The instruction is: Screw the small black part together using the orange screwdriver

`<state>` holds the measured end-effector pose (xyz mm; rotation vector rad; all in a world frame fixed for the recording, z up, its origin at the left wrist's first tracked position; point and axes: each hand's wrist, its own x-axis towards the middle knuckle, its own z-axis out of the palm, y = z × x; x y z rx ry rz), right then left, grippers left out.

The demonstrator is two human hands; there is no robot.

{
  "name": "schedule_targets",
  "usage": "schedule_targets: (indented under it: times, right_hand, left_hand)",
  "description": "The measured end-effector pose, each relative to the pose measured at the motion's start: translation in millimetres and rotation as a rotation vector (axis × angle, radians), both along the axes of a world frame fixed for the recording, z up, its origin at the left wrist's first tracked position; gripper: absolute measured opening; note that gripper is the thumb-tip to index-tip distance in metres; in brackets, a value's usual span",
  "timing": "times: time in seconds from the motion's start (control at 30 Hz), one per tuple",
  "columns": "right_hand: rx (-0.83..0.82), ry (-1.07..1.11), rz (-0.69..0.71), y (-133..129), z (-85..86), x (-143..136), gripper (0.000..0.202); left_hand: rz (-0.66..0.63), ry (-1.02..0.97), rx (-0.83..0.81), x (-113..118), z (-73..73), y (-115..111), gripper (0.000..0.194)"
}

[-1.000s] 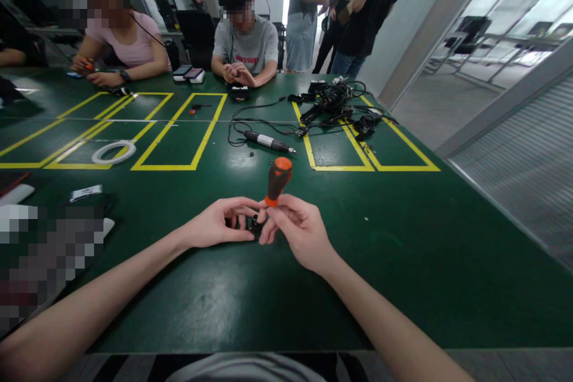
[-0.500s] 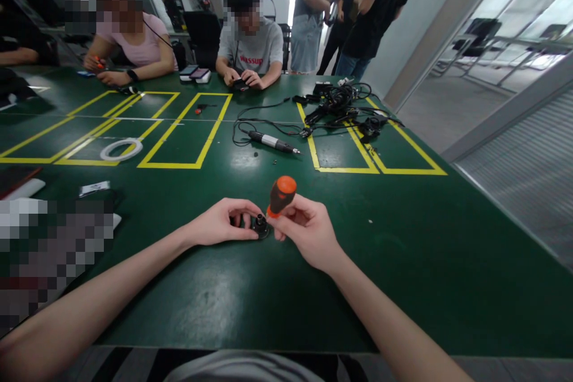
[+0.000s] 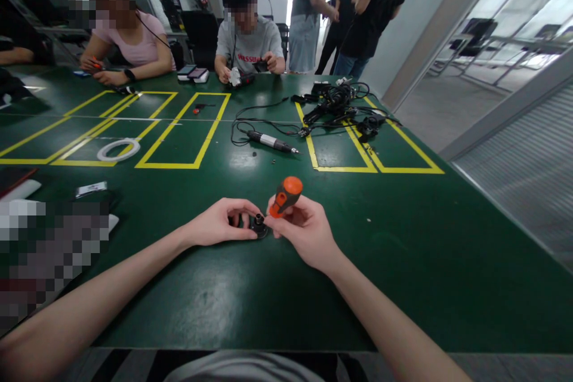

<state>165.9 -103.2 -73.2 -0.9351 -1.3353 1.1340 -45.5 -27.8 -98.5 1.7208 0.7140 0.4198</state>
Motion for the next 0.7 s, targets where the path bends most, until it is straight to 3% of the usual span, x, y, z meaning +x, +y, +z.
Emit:
schedule_targets:
  times: [0.33,0.7]
  right_hand:
    - [0.044,0.055,0.115,-1.5,-2.1,-0.2,0.02]
    - [0.045,0.005,0.065,2.3,-3.6,0.7,0.032]
  left_hand:
    - [0.01,0.005,-0.029,0.0,0.3,-1.0,0.043]
    - [0.007,0.009,-0.005,-1.6,-2.2,-0.3,0.043]
